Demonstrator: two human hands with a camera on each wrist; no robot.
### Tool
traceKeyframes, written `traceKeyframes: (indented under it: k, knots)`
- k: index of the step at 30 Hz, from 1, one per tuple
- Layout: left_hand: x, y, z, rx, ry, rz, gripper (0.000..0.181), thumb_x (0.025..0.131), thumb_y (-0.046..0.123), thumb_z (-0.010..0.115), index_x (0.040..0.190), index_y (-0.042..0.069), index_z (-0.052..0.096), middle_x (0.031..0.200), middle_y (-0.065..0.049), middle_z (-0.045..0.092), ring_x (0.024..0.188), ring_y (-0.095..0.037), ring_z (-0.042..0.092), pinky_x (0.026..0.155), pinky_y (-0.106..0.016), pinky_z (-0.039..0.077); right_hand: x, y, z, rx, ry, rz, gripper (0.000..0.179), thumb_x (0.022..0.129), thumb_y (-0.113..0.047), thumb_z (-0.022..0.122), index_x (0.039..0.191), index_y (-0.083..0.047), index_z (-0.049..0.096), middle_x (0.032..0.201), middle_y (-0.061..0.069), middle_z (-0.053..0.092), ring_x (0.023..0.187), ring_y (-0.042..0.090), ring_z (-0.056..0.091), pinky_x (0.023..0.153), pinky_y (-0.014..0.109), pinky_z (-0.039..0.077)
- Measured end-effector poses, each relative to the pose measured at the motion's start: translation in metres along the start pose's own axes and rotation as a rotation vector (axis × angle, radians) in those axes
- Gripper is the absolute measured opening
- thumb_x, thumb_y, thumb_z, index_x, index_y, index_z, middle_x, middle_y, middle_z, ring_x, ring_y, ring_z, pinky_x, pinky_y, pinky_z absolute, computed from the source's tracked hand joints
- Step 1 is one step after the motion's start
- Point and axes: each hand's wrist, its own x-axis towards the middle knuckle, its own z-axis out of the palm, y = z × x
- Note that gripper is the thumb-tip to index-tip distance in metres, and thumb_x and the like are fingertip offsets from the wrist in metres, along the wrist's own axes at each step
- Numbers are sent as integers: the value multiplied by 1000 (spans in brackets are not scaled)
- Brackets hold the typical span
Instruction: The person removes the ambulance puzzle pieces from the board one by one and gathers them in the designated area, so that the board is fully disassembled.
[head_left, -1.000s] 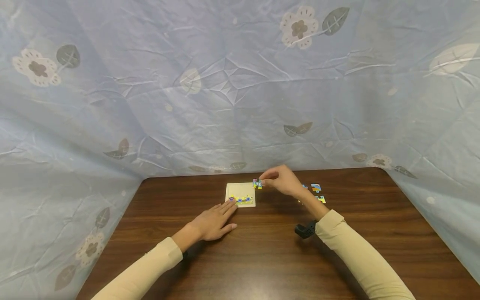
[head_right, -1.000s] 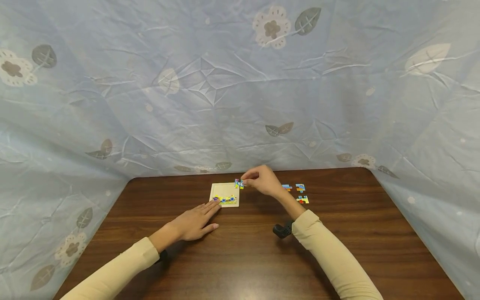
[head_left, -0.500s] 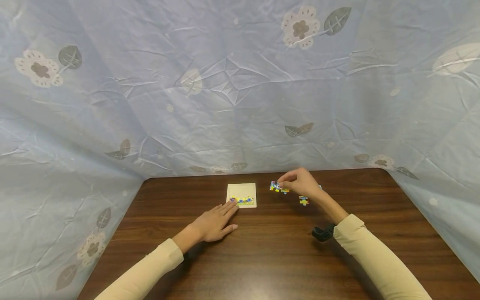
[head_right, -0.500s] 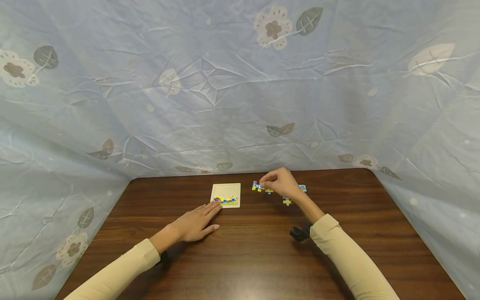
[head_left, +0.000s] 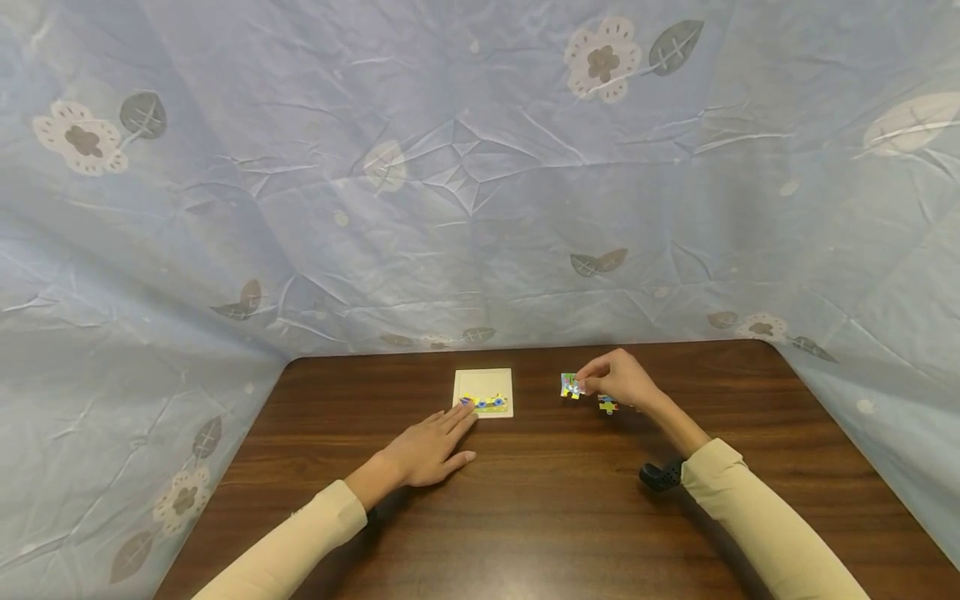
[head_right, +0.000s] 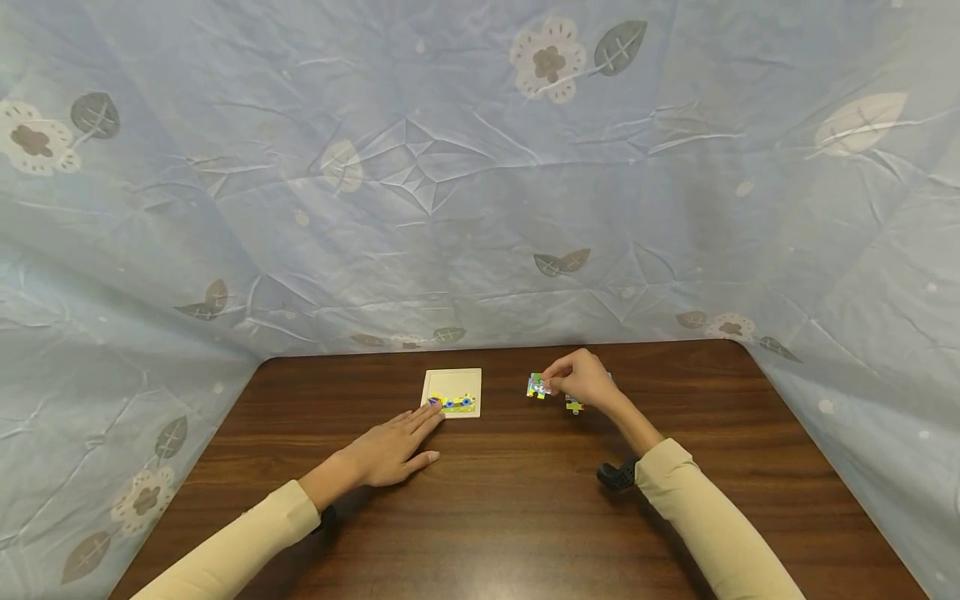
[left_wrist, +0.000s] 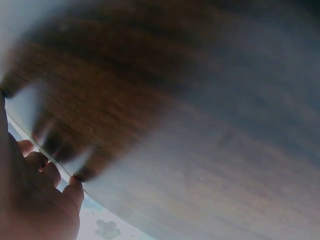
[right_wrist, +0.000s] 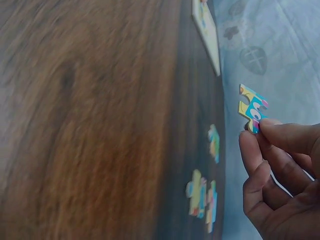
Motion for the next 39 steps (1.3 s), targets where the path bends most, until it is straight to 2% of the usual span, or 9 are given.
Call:
traceKeyframes:
  k: [3,10,23,30,36,39]
  knots:
    - [-1,0,-1,-1,-5,-2,74,112,58,31,169,12,21,178,-9,17,166,-25,19,134,-47,27,1,7,0,-5,-16,11,14,97,-6,71,102,-6,83,92,9,82,81,30,75,43,22,35]
    - [0,0,-1,7,7,4,74,112,57,32,169,11,22,178,-9,17,166,-25,19,134,-47,27,4,16,0,-20,-24,20,14,97,-4,70,102,-5,83,95,10,82,78,20,75,44,24,40]
    - [-2,1,-2,16,-5,2,74,113,57,31,169,11,21,178,-11,16,166,-26,19,134,-47,28,9,19,7,-51,-64,27,17,95,-1,67,100,-4,83,94,12,82,78,19,75,48,26,42]
    - [0,1,-2,27,-9,6,73,113,56,31,169,10,21,178,-11,16,166,-26,19,134,-47,27,12,18,10,-54,-67,13,13,94,0,69,97,-1,82,93,12,82,77,18,76,62,27,57]
    - [0,1,-2,28,-5,5,73,113,56,32,169,10,22,178,-11,16,166,-26,19,134,-47,28,14,13,12,-81,-46,-1,11,90,0,72,89,-3,82,85,9,80,66,15,63,55,24,47]
    - [0,1,-2,28,-7,3,73,113,56,32,169,11,22,178,-10,15,166,-25,19,134,-47,28,15,11,13,-94,-43,7,8,91,-3,75,88,-3,82,85,9,80,69,16,65,56,24,48]
